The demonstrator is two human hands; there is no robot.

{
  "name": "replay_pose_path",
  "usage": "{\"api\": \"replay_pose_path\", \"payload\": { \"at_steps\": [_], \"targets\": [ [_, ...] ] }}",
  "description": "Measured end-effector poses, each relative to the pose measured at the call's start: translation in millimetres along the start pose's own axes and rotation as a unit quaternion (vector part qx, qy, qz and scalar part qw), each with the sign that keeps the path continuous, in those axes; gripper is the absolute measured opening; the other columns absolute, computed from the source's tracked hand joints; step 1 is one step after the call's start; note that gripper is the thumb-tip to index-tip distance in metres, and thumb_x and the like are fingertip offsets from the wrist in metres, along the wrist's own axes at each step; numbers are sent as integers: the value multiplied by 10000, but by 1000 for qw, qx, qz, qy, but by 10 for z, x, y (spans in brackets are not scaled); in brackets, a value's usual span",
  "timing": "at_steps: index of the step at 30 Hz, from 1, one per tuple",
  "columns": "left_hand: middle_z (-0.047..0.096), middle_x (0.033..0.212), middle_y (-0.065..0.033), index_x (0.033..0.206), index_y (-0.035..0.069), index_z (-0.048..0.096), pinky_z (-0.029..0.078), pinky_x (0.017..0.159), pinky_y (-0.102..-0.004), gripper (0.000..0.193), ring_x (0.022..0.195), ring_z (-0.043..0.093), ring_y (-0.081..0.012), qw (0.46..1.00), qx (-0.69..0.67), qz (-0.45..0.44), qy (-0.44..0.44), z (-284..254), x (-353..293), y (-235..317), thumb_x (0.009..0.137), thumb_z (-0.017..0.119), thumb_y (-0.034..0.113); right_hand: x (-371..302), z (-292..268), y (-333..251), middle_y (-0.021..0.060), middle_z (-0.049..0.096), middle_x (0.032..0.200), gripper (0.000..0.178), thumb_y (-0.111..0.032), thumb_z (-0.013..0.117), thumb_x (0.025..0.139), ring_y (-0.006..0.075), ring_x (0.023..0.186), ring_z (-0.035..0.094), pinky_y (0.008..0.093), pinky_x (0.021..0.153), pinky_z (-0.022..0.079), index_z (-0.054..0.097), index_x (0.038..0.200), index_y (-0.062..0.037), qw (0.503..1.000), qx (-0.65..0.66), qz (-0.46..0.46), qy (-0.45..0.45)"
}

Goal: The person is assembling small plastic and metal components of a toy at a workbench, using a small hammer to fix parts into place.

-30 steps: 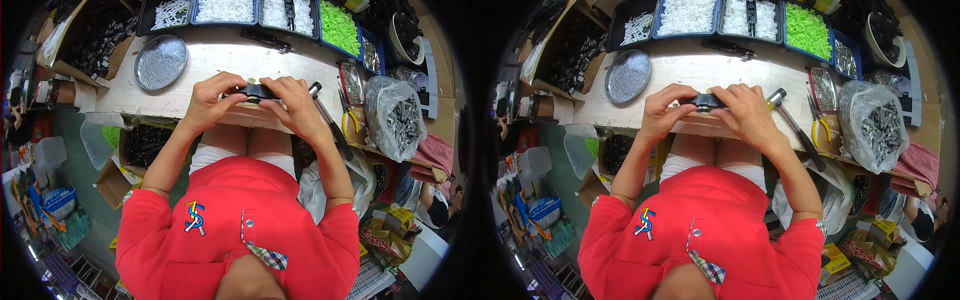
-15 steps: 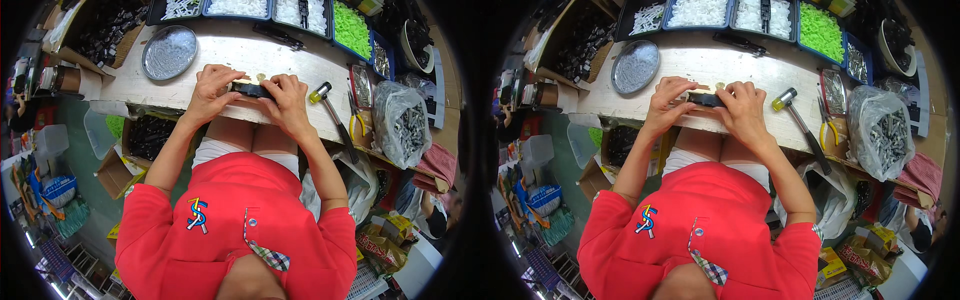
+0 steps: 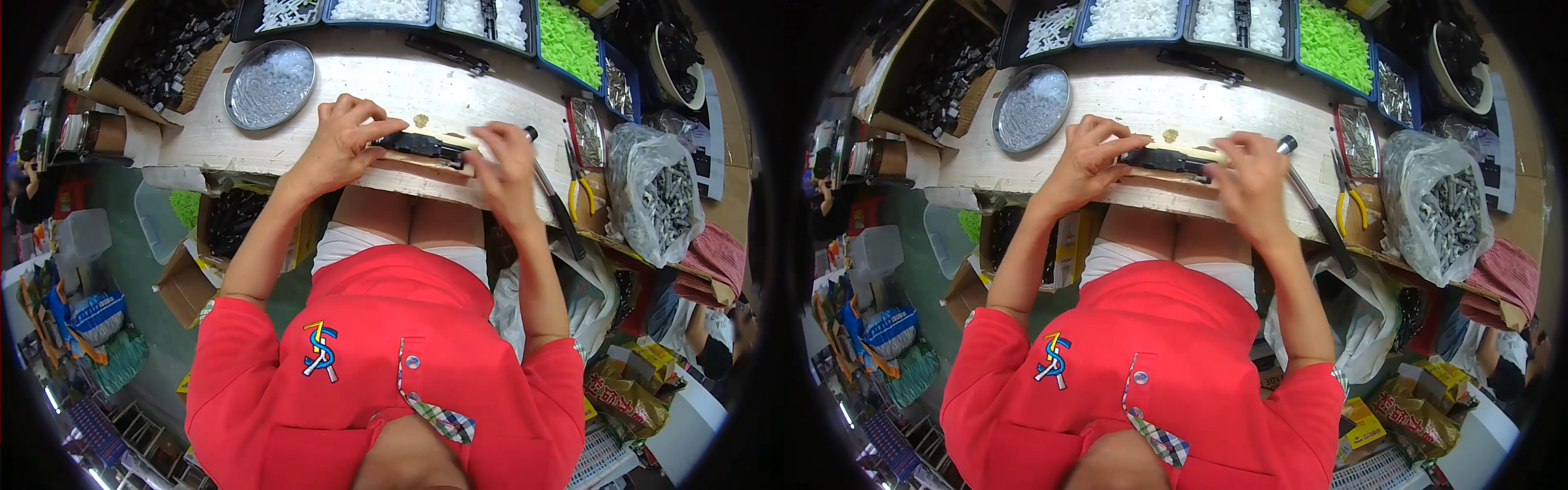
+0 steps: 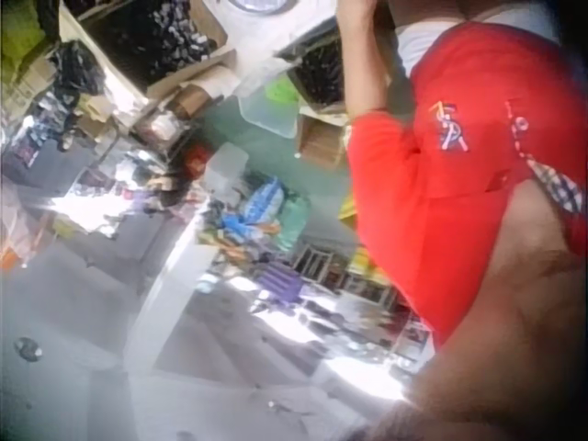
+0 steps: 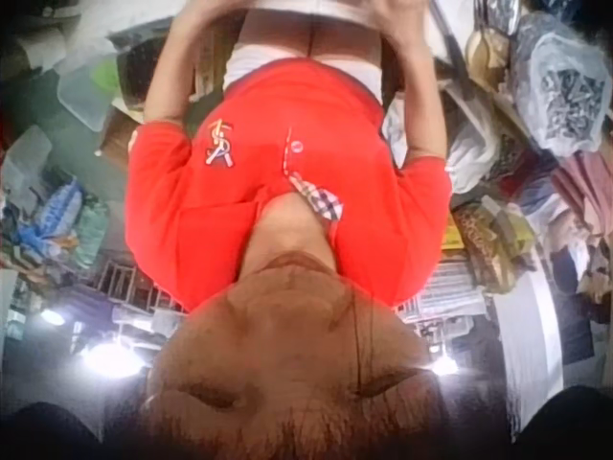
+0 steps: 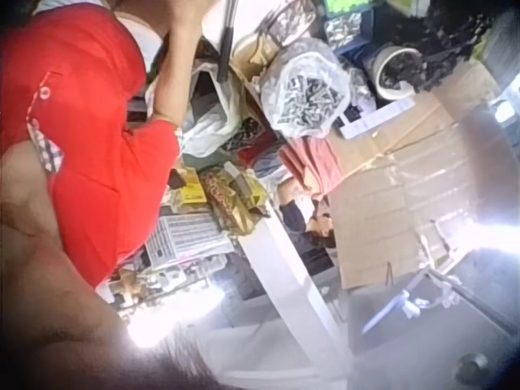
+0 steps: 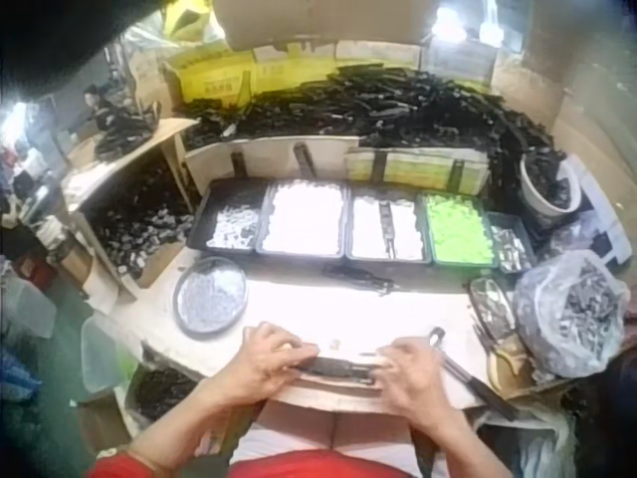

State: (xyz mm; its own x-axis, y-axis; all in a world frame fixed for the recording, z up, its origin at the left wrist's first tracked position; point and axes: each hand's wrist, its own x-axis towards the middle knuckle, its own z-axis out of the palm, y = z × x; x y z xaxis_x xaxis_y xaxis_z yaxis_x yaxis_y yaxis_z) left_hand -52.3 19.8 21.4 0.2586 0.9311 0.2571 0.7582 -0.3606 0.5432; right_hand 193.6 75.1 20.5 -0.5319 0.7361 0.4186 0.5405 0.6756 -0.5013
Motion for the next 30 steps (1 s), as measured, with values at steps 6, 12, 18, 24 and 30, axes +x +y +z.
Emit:
{"api": "replay_pose_path", "payload": {
  "at_steps": [6, 12, 18, 24, 30],
  "targets": [
    [503, 993, -47, 1100, 231, 596, 281, 817, -344, 476, 925, 431, -219, 992, 93, 74, -35, -11, 88, 136, 665, 647, 44, -474, -414, 454, 80, 538, 918, 250, -166, 612, 763, 260, 866, 489, 397, 711, 355, 577, 992, -72, 961, -249, 122, 7],
    [478, 945, -72, 1090, 249, 597, 276, 759, -356, 519, 918, 415, -228, 973, 184, 93, -105, 32, 141, 195, 650, 562, -22, -461, -363, 333, 147, 507, 825, 165, -63, 534, 807, 337, 732, 514, 391, 620, 406, 540, 965, -21, 987, -96, 128, -8],
    [481, 946, -75, 1129, 243, 577, 317, 729, -343, 540, 915, 440, -229, 960, 224, 101, -133, -2, 148, 235, 671, 528, -39, -214, -367, -273, 117, 551, 766, 194, -112, 522, 831, 344, 610, 546, 425, 530, 433, 516, 1017, -55, 996, -64, 41, -36],
    [464, 948, -75, 1138, 240, 571, 364, 697, -318, 599, 881, 439, -227, 958, 227, 115, -129, -2, 161, 214, 619, 552, -58, -52, -410, -407, 118, 564, 722, 140, -143, 497, 847, 329, 607, 564, 411, 504, 441, 514, 960, -61, 990, -110, 37, -77],
    [480, 960, -81, 1124, 195, 579, 398, 699, -333, 487, 910, 459, -233, 958, 218, 128, -135, 15, 177, 263, 682, 529, -4, -165, -288, -400, 117, 561, 696, 79, -140, 497, 840, 329, 558, 559, 419, 484, 438, 503, 882, -73, 971, -180, 69, -145]
  ]
}}
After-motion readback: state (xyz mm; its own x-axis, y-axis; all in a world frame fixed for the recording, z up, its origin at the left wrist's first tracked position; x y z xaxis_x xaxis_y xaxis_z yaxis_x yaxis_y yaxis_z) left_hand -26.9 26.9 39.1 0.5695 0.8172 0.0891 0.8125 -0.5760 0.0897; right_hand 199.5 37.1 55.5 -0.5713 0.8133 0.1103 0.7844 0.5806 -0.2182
